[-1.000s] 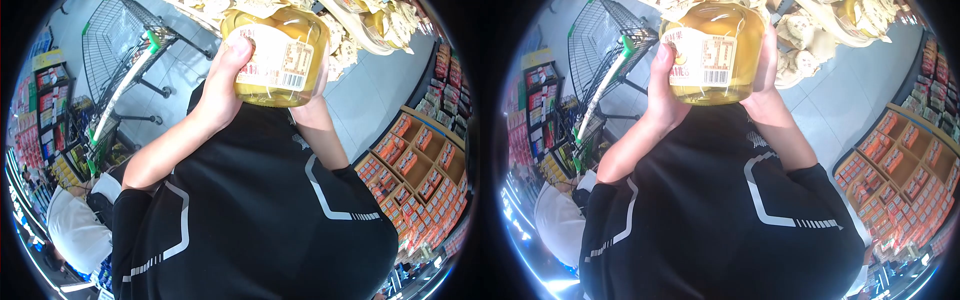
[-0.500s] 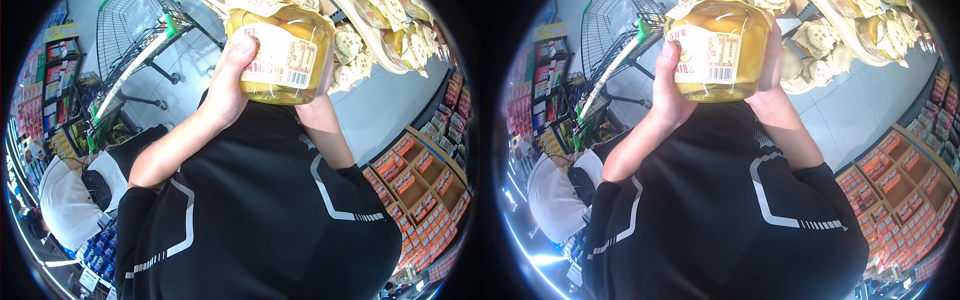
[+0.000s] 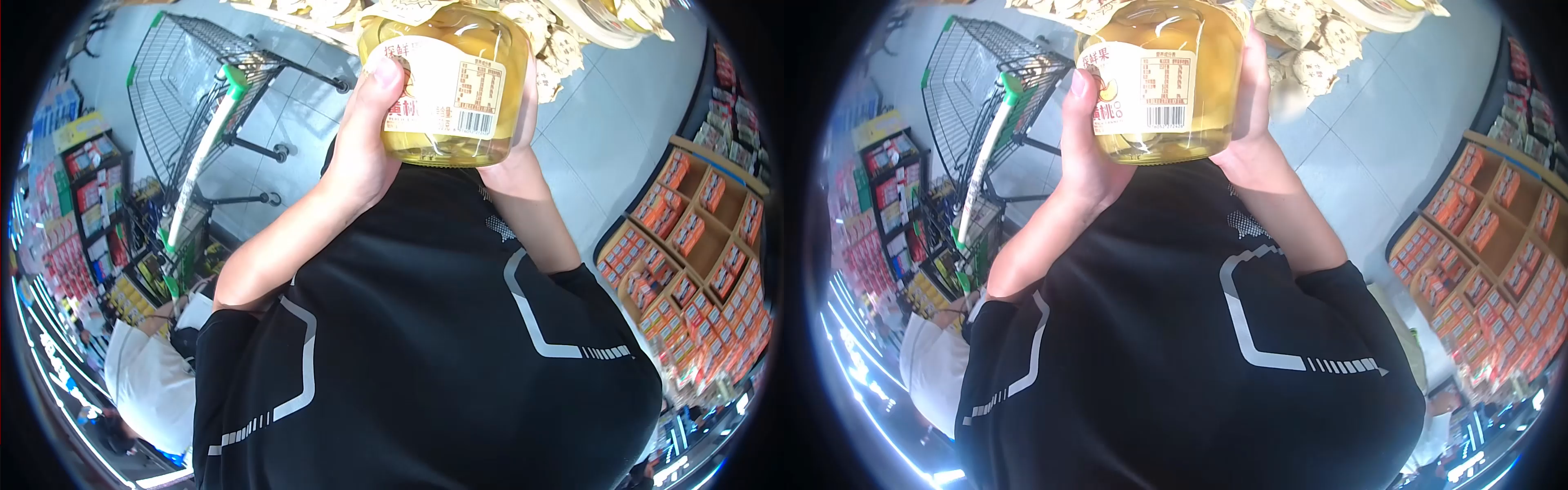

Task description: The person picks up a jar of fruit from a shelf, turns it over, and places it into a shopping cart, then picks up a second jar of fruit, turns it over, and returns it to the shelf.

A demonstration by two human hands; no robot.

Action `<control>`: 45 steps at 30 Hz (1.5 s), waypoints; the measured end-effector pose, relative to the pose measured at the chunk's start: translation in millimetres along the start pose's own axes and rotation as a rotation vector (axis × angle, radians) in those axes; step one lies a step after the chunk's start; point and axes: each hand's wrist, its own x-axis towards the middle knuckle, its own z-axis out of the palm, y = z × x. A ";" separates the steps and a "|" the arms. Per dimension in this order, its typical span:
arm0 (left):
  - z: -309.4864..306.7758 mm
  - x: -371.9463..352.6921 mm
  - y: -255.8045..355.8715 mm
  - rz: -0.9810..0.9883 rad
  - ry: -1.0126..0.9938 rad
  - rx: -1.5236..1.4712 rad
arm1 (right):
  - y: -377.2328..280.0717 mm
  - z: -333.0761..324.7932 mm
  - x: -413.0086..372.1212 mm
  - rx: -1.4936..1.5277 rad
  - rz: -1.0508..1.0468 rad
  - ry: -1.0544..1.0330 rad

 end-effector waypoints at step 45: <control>-172.8 -46.7 81.0 -0.204 -0.230 -0.317 | 176.5 113.1 -5.5 -0.305 -0.034 0.393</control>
